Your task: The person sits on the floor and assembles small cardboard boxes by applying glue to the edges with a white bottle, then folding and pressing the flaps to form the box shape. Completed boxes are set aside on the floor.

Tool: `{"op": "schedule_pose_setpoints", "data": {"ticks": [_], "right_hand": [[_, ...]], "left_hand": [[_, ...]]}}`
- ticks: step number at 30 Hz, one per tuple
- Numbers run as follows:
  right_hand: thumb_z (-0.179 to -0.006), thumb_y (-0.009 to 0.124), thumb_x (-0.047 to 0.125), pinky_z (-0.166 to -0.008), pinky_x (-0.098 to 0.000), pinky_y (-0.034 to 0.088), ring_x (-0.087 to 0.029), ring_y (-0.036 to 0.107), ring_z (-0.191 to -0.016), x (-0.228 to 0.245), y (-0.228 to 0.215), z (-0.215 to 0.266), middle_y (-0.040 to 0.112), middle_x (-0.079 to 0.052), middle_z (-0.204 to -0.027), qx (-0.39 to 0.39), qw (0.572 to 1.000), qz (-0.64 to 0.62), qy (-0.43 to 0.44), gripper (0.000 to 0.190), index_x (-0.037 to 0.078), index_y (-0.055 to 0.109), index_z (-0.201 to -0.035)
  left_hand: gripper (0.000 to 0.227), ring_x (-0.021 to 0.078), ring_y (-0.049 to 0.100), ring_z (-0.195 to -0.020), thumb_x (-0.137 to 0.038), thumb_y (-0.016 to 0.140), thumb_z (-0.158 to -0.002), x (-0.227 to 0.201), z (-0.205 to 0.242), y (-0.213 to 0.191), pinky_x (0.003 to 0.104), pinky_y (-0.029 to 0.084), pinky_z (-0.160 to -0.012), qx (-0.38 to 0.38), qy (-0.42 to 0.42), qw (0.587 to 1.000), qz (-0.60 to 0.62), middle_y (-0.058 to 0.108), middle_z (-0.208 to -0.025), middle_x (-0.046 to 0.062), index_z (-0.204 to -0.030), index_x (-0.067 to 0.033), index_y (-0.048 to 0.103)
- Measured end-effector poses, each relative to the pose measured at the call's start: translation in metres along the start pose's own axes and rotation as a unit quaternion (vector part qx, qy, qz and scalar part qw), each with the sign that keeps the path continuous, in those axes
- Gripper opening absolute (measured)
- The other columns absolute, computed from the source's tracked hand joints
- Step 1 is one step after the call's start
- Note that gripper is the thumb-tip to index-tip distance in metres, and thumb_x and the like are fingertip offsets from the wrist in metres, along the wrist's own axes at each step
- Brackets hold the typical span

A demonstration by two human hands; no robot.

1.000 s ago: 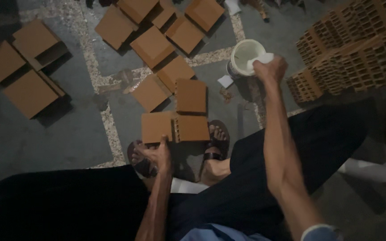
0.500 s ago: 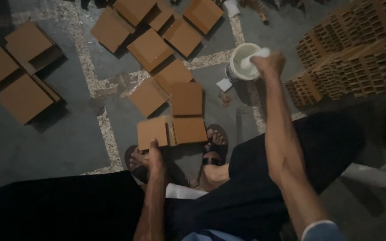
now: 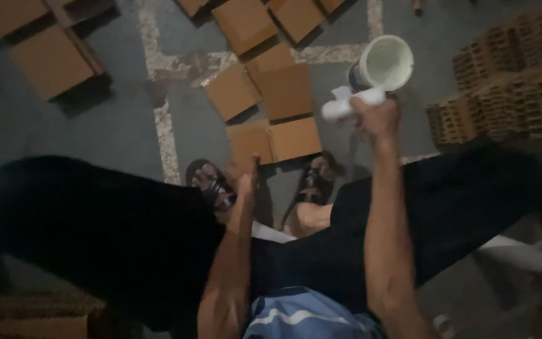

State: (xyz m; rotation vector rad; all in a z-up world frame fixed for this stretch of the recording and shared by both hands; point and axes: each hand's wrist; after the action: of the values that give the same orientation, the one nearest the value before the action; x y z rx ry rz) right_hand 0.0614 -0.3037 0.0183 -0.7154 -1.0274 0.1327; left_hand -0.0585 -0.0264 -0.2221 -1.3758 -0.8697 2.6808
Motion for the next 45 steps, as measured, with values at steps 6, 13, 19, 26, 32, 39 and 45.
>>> {"op": "schedule_pose_setpoints", "data": {"ticks": [6,13,19,26,32,39,45], "right_hand": [[-0.086,0.077,0.03,-0.07,-0.0407,0.06,-0.029,0.079,-0.078,-0.024,0.092,0.1,0.078,-0.017,-0.084,0.035,0.965,0.055,-0.254,0.03,0.001,0.078,-0.092],[-0.083,0.078,0.041,-0.077,-0.0499,0.057,-0.045,0.073,-0.084,-0.01,0.104,0.135,0.074,-0.027,-0.089,0.041,0.958,0.269,-0.089,0.044,-0.002,0.077,-0.095],[-0.083,0.076,0.036,-0.07,-0.0497,0.057,-0.043,0.073,-0.082,-0.025,0.114,0.14,0.074,-0.024,-0.09,0.042,0.961,0.225,-0.156,0.043,-0.001,0.074,-0.105],[-0.088,0.074,0.033,-0.067,-0.0436,0.059,-0.034,0.077,-0.077,-0.08,0.144,0.111,0.076,-0.018,-0.085,0.041,0.962,0.105,-0.25,0.035,-0.001,0.075,-0.099],[-0.089,0.078,0.034,-0.063,-0.0434,0.057,-0.033,0.075,-0.071,-0.077,0.182,0.047,0.076,-0.018,-0.079,0.014,0.953,0.163,-0.254,0.032,0.001,0.077,-0.093],[-0.087,0.076,0.031,-0.065,-0.0478,0.056,-0.041,0.071,-0.073,-0.089,0.182,0.034,0.072,-0.023,-0.078,0.031,0.918,0.183,-0.351,0.035,-0.001,0.076,-0.098],[-0.084,0.073,0.034,-0.063,-0.0535,0.053,-0.047,0.068,-0.075,-0.118,0.164,0.063,0.07,-0.029,-0.083,0.033,0.922,0.163,-0.349,0.041,-0.005,0.072,-0.095]], "left_hand": [[0.042,0.0307,0.076,-0.083,-0.032,0.088,-0.071,-0.024,0.015,-0.007,0.043,0.058,-0.074,0.044,-0.061,0.997,0.033,0.079,-0.095,0.019,-0.1,-0.0041,0.076],[0.053,0.042,0.073,-0.093,-0.032,0.089,-0.068,-0.02,0.019,0.002,0.049,0.057,-0.079,-0.007,-0.015,0.999,0.037,0.075,-0.099,0.024,-0.106,0.0006,0.071],[0.054,0.047,0.07,-0.095,-0.03,0.088,-0.068,-0.016,0.015,0.002,0.053,0.056,-0.083,-0.014,0.018,1.0,0.013,0.074,-0.101,0.025,-0.109,-0.0007,0.071],[0.05,0.045,0.071,-0.096,-0.03,0.085,-0.07,-0.025,0.02,-0.005,0.051,0.057,-0.084,0.009,0.043,0.998,0.037,0.074,-0.1,0.023,-0.108,-0.002,0.069],[0.062,0.0474,0.066,-0.103,-0.032,0.086,-0.07,-0.018,0.014,0.007,0.052,0.053,-0.088,0.023,0.002,1.0,-0.016,0.07,-0.109,0.026,-0.12,-0.0023,0.062],[0.059,0.0514,0.064,-0.101,-0.03,0.085,-0.075,-0.006,0.016,0.01,0.055,0.052,-0.086,-0.001,0.079,0.997,-0.001,0.069,-0.107,0.029,-0.119,0.0007,0.061],[0.049,0.0484,0.066,-0.098,-0.026,0.084,-0.074,-0.014,0.022,0.011,0.053,0.054,-0.082,-0.012,0.054,0.998,0.026,0.071,-0.104,0.025,-0.113,-0.0037,0.065]]}}
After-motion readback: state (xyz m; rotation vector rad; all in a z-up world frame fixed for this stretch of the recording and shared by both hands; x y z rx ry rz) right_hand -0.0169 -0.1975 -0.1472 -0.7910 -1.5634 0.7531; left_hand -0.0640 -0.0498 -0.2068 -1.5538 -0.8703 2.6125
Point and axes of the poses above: each hand's wrist, its own z-axis away from the middle knuckle, its own y-axis out of the palm, x = y × z
